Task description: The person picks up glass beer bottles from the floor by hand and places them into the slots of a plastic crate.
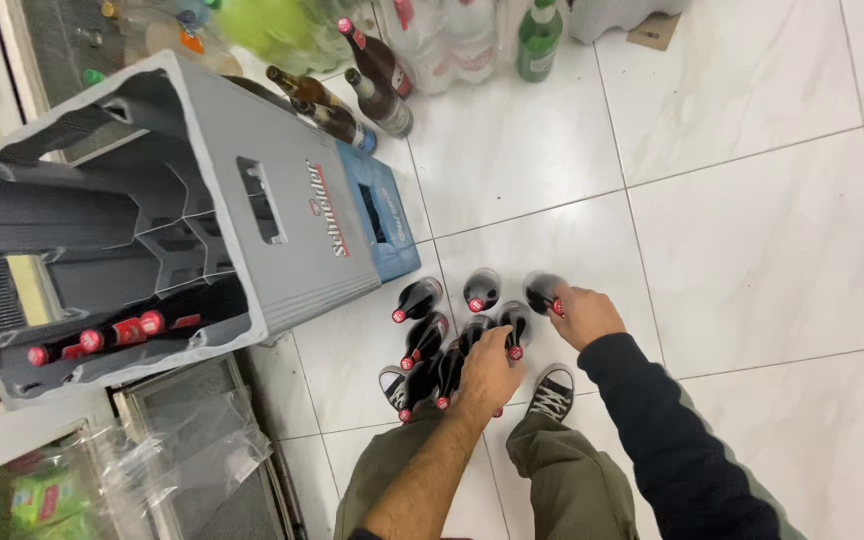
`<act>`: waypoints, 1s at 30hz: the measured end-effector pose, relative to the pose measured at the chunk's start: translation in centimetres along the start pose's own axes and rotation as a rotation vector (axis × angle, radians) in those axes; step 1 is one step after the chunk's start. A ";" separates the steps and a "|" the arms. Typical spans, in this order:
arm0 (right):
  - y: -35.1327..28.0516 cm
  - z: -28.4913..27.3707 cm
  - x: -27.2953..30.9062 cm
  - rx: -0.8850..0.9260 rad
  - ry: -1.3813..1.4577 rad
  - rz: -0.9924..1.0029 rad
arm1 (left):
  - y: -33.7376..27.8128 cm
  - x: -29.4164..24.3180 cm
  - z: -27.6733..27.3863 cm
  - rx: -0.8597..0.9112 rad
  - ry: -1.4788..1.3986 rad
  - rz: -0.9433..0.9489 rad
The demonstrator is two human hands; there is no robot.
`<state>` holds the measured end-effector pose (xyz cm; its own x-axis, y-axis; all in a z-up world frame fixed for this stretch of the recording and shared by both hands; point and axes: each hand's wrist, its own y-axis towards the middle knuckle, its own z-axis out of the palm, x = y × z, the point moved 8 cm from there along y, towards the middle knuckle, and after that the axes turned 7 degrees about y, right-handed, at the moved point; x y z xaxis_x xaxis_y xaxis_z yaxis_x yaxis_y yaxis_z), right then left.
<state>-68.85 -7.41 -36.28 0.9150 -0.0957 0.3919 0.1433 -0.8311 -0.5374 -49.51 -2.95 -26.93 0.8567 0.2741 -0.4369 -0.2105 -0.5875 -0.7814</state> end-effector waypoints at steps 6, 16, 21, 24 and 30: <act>-9.7 -18.2 8.1 -0.219 0.197 -0.139 | -9.0 -9.9 -9.8 -0.097 -0.173 0.169; -19.9 -40.3 28.4 -0.450 0.718 -0.551 | -22.0 -13.0 -22.9 -0.772 -0.327 0.569; -22.2 -45.3 39.0 -0.384 0.758 -0.745 | -31.1 -12.0 -32.4 -0.726 -0.345 0.294; -22.2 -46.7 45.2 -0.314 0.762 -0.787 | -36.1 -10.7 -37.8 -0.693 -0.368 0.188; -21.4 -47.4 56.7 -0.222 0.973 -0.905 | -41.9 -6.2 -45.4 -0.872 -0.334 0.149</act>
